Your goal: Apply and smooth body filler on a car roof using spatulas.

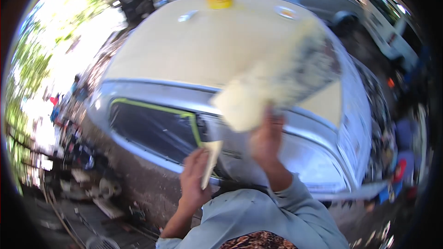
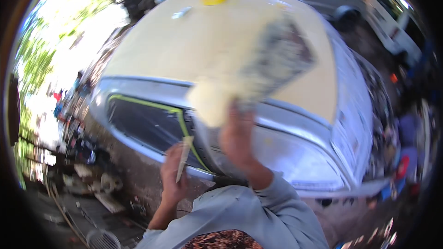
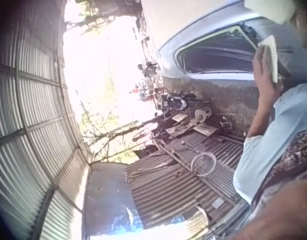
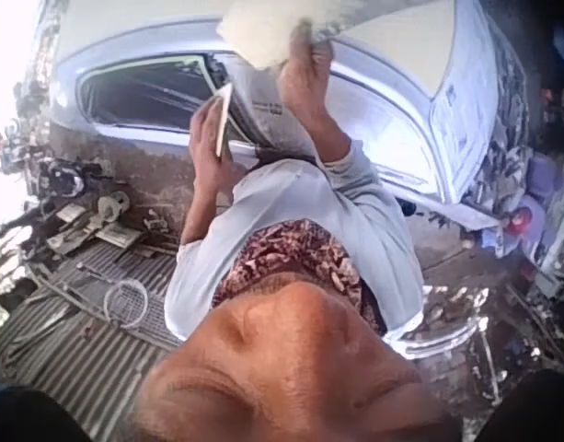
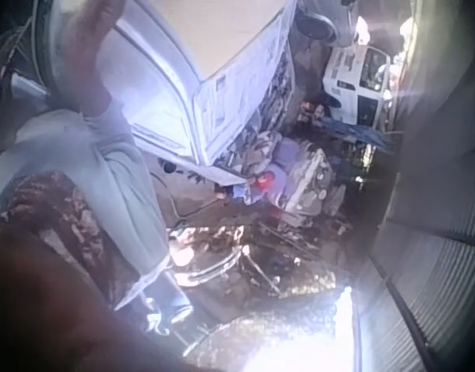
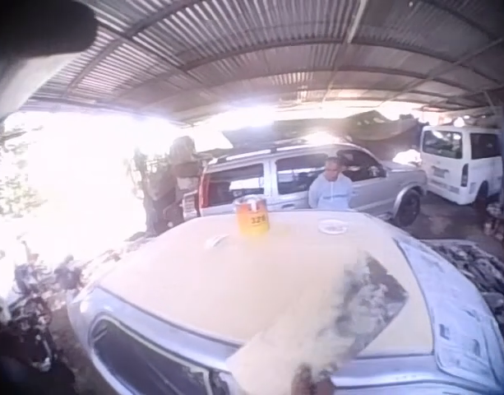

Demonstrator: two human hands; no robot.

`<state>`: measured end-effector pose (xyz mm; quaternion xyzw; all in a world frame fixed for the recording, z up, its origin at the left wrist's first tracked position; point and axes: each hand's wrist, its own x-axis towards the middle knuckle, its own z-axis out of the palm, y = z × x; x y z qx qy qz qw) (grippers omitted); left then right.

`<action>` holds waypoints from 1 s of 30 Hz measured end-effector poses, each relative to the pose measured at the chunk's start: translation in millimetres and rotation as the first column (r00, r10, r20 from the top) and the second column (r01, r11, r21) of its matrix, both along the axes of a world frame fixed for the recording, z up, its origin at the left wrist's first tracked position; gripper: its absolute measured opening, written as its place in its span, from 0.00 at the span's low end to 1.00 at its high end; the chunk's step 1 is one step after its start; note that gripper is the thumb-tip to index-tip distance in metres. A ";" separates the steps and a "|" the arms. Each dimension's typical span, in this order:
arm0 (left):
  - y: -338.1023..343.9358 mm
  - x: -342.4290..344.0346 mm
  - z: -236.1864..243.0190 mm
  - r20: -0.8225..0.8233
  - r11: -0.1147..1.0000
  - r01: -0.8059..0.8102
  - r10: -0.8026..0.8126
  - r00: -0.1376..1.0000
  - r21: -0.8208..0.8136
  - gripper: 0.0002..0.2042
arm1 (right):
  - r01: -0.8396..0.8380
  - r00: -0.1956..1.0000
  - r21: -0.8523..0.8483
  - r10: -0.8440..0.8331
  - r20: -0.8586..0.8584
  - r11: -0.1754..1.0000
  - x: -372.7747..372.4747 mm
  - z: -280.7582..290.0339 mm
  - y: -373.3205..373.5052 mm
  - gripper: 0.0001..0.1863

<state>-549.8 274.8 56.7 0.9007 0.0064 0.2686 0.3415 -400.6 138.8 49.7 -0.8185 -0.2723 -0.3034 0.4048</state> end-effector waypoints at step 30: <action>-64.7 -41.9 7.9 0.494 0.132 0.490 0.432 0.754 -0.862 0.29 | -0.131 0.284 0.736 0.736 -0.614 0.664 -140.4 -27.1 -191.9 0.17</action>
